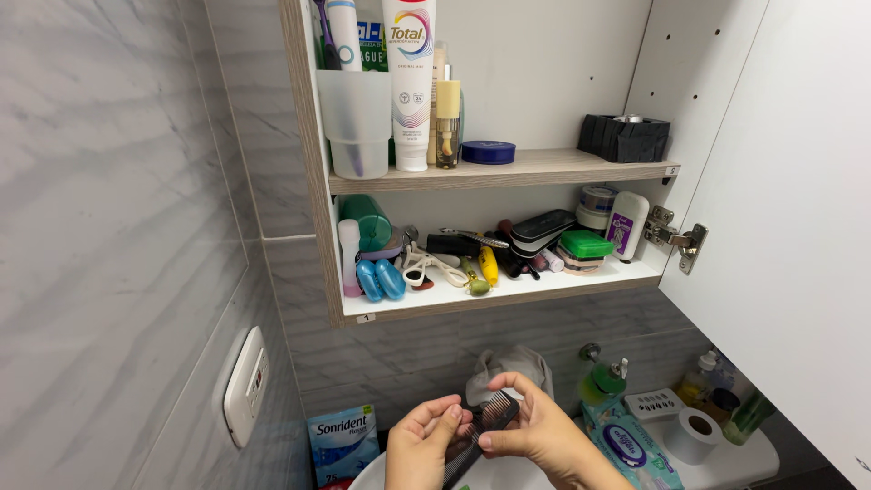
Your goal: The person cleans the inside of a bathroom cabinet with a spray and cloth, then places various toiletries and personal care items onto the shelves. Items handled include mouthwash, an electric toothbrush, toothpaste, lotions, a small black box, a comb, and a pink plastic object.
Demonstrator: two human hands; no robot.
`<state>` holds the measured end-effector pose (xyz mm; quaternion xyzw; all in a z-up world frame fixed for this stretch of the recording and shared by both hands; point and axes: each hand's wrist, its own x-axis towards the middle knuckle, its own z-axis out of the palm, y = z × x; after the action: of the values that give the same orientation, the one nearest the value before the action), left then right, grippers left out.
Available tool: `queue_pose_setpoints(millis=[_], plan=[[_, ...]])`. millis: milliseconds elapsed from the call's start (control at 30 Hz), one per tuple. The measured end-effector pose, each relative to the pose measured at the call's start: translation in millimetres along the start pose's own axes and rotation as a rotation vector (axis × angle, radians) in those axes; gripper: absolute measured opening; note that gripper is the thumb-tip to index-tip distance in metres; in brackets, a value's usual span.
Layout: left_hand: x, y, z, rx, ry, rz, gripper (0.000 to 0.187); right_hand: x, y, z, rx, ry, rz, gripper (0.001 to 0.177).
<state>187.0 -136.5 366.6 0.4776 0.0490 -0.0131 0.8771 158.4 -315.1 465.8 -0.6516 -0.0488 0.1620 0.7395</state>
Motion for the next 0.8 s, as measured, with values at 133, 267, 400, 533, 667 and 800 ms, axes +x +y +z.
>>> queue_pose_setpoints(millis=[133,267,400,533,667,800], plan=[[-10,14,7,0.115,-0.047,0.078,0.030,-4,-2,-3,-0.086,-0.019,0.047,0.067],[-18,26,14,0.091,-0.059,0.116,0.030,-5,1,-1,-0.167,-0.151,-0.015,0.059],[-29,40,16,-0.133,0.132,-0.019,0.036,-2,1,7,0.055,0.005,-0.018,0.053],[-49,47,11,-0.109,0.014,-0.069,0.042,-3,7,15,0.070,0.026,-0.033,0.050],[-62,53,-1,0.016,-0.195,-0.055,0.044,-8,16,22,-0.043,0.016,-0.089,0.055],[-77,58,-12,0.327,-0.310,0.048,0.027,-19,27,36,-0.058,-0.043,-0.115,0.061]])
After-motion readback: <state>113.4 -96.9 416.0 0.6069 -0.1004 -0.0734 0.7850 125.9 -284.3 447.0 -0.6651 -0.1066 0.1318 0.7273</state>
